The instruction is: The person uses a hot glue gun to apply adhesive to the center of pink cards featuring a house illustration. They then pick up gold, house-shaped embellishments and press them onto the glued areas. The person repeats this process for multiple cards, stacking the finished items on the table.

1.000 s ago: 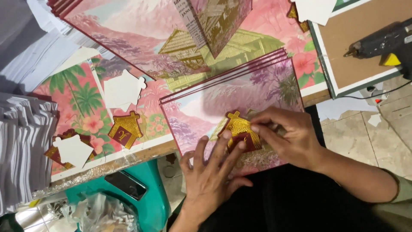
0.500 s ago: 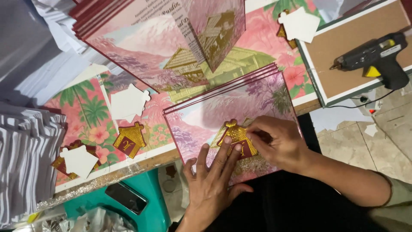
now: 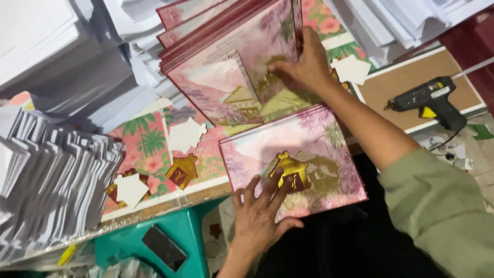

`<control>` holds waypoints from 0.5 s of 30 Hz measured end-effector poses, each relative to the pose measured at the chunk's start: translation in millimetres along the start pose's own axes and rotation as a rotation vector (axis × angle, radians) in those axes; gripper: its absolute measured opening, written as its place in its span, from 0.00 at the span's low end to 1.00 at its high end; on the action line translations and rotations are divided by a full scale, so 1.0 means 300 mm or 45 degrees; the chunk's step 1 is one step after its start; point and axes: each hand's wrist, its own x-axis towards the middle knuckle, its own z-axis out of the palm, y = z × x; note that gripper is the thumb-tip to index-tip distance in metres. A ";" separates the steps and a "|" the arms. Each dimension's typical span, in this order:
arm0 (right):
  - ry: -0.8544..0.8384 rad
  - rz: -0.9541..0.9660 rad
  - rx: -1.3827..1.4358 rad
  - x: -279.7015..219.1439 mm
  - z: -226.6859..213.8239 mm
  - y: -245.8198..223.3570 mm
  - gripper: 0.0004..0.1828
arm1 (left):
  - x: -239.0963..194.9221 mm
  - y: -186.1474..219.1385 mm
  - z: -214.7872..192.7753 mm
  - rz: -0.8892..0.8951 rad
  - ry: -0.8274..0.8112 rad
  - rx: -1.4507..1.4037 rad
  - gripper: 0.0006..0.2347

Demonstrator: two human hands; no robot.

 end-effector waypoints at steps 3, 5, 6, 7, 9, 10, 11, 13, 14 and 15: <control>-0.029 0.116 0.184 0.013 -0.002 -0.027 0.30 | -0.025 -0.010 0.001 -0.017 0.098 -0.142 0.31; 0.015 0.046 0.381 0.017 -0.050 0.021 0.27 | -0.050 -0.013 -0.004 -0.023 0.215 -0.256 0.28; 0.175 -0.186 0.226 0.024 -0.081 0.082 0.22 | -0.064 -0.026 -0.007 -0.093 0.351 -0.244 0.25; 0.326 -0.419 0.067 0.033 -0.116 0.140 0.18 | -0.075 -0.038 -0.015 -0.164 0.486 -0.232 0.23; 0.399 -0.277 0.228 -0.042 -0.247 0.067 0.12 | -0.066 -0.043 -0.066 -0.209 0.602 -0.238 0.21; 0.429 -0.100 0.394 -0.100 -0.306 0.035 0.15 | -0.079 -0.033 -0.093 -0.278 0.683 -0.258 0.20; 0.427 -0.107 0.402 -0.142 -0.347 0.008 0.15 | -0.082 -0.029 -0.094 -0.281 0.690 -0.249 0.20; 0.579 -0.225 0.506 -0.248 -0.437 -0.044 0.07 | -0.098 -0.013 -0.097 -0.286 0.769 -0.178 0.22; 0.581 -0.226 0.507 -0.302 -0.444 -0.055 0.07 | -0.111 -0.002 -0.080 -0.284 0.771 -0.177 0.22; 0.509 0.000 0.655 -0.356 -0.452 -0.066 0.10 | -0.123 0.010 -0.062 -0.239 0.791 -0.095 0.22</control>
